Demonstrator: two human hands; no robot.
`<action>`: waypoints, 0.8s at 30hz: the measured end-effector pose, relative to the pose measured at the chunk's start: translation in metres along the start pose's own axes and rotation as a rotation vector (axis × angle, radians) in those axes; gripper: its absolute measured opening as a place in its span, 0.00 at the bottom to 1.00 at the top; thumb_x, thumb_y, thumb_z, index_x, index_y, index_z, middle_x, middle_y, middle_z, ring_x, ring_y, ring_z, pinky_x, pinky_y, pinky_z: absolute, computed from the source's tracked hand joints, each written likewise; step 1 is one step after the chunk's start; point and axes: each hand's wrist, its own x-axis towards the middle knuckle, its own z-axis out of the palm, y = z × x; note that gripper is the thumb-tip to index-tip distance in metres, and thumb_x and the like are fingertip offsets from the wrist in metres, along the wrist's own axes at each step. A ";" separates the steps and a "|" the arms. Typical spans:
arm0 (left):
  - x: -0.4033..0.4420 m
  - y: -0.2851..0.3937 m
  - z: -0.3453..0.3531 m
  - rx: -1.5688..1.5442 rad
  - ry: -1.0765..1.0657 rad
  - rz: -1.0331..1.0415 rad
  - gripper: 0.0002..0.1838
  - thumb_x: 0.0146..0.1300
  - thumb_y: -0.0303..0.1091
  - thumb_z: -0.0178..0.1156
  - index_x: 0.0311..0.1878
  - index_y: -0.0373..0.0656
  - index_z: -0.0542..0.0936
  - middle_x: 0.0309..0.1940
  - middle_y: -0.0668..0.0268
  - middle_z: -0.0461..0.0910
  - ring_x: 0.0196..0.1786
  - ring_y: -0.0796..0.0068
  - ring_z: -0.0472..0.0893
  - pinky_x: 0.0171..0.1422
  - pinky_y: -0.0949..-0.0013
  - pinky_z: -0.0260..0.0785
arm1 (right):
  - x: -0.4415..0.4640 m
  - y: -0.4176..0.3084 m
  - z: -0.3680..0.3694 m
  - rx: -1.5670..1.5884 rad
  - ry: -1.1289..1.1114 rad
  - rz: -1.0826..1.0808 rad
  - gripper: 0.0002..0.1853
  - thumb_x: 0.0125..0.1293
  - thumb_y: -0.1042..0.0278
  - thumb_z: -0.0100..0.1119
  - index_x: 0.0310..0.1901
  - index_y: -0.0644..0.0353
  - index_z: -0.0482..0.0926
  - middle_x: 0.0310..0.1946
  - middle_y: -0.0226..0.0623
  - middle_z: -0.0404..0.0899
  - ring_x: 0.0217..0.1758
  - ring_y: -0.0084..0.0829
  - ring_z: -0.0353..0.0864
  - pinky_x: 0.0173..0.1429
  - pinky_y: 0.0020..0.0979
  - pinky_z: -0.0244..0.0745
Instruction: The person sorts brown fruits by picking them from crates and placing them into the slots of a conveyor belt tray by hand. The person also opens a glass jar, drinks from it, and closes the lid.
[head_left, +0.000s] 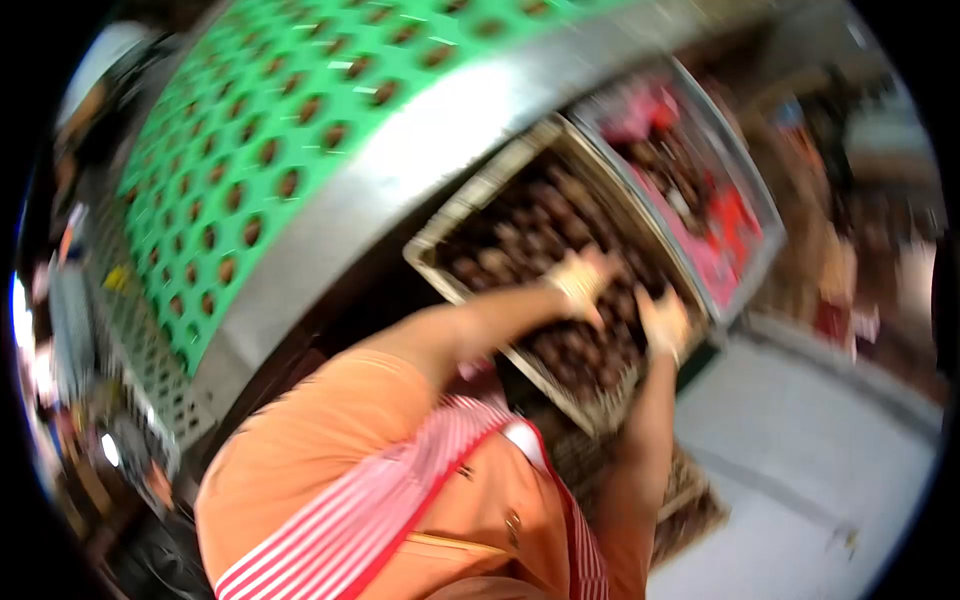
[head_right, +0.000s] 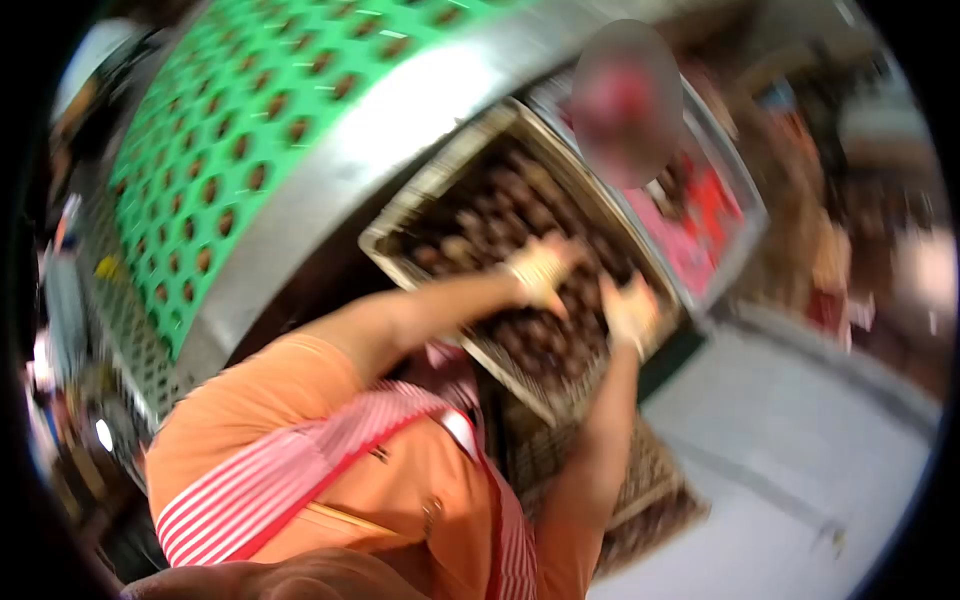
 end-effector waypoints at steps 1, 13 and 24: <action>0.000 -0.004 0.005 -0.052 -0.017 0.035 0.61 0.30 0.56 0.80 0.69 0.41 0.63 0.64 0.51 0.67 0.64 0.46 0.68 0.65 0.45 0.64 | -0.002 -0.011 -0.008 -0.001 -0.036 0.004 0.40 0.54 0.36 0.61 0.64 0.55 0.73 0.57 0.51 0.78 0.60 0.50 0.77 0.65 0.44 0.69; 0.015 -0.014 0.027 -0.359 -0.132 -0.122 0.73 0.31 0.42 0.83 0.79 0.59 0.43 0.71 0.53 0.55 0.64 0.43 0.68 0.68 0.50 0.65 | 0.054 0.057 0.044 0.503 -0.207 0.220 0.48 0.53 0.42 0.69 0.72 0.58 0.62 0.62 0.49 0.73 0.66 0.47 0.71 0.68 0.43 0.65; 0.023 -0.024 0.032 -0.535 -0.142 -0.083 0.70 0.29 0.48 0.83 0.77 0.51 0.50 0.73 0.45 0.48 0.72 0.41 0.59 0.73 0.50 0.61 | 0.000 -0.003 0.002 1.114 -0.418 0.548 0.47 0.55 0.40 0.67 0.73 0.45 0.57 0.73 0.40 0.56 0.73 0.46 0.60 0.57 0.56 0.75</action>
